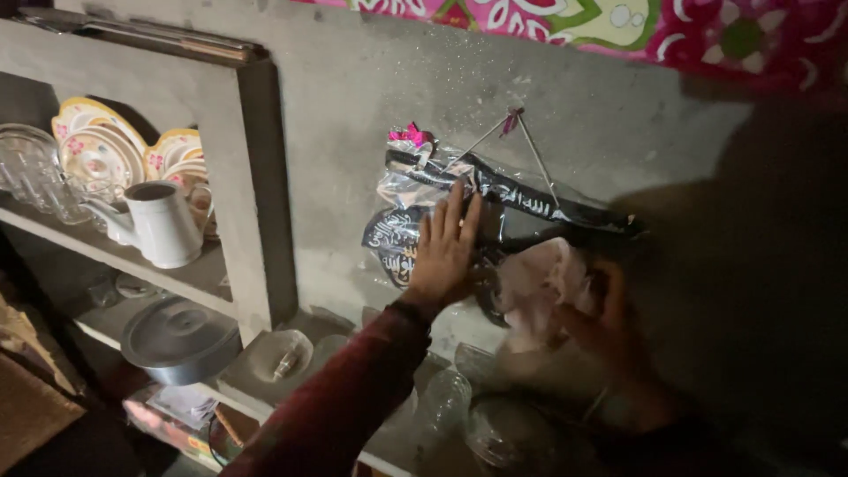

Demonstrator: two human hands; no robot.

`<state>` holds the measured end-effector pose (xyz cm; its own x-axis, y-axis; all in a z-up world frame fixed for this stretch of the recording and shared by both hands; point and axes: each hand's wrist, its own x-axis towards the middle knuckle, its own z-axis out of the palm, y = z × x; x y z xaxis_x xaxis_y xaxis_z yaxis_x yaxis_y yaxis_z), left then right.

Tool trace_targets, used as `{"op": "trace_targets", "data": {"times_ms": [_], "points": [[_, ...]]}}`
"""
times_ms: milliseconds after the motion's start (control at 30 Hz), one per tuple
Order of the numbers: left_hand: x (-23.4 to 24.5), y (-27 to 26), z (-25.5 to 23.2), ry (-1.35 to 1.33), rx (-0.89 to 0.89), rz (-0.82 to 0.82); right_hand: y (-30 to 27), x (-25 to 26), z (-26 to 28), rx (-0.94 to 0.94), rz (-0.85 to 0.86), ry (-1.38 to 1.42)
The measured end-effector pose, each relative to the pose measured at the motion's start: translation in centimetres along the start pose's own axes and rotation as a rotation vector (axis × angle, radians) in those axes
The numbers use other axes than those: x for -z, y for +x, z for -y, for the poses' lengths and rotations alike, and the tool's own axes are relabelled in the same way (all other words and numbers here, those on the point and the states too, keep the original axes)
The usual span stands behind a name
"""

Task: Dusting and cleaning various decorative items and religious plaques on a shelf with a cloth.

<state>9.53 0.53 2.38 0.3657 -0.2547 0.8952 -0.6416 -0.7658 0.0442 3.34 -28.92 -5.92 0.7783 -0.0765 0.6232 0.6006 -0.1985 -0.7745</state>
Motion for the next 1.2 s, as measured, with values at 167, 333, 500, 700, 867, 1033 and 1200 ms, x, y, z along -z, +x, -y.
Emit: {"op": "trace_targets", "data": {"times_ms": [167, 333, 500, 700, 867, 1033, 1200], "points": [[-2.0, 2.8, 1.0, 0.314, -0.057, -0.041, 3.4, 1.0, 7.3, 0.39, -0.032, -0.423], [-4.2, 3.5, 0.4, 0.139, -0.037, -0.058, 5.5, 0.9, 16.5, 0.689, -0.058, -0.767], [-2.2, 4.1, -0.7, 0.099, 0.072, 0.151, 9.0, -1.9, 18.0, 0.865, -0.091, -0.971], [-6.9, 3.2, 0.5, 0.284, 0.046, 0.011, 12.0, -7.9, 16.7, 0.958, 0.05, -1.216], [-7.3, 3.5, 0.3, 0.314, 0.086, 0.058, 11.4, -8.3, 16.2, 0.773, 0.025, -1.405], [-6.4, 3.7, -0.3, 0.294, 0.102, 0.1, 10.8, -7.1, 15.1, 0.828, -0.008, -1.384], [-6.1, 3.8, -0.5, 0.304, 0.11, 0.151, 10.1, -6.0, 14.1, 0.905, -0.051, -1.36]]}}
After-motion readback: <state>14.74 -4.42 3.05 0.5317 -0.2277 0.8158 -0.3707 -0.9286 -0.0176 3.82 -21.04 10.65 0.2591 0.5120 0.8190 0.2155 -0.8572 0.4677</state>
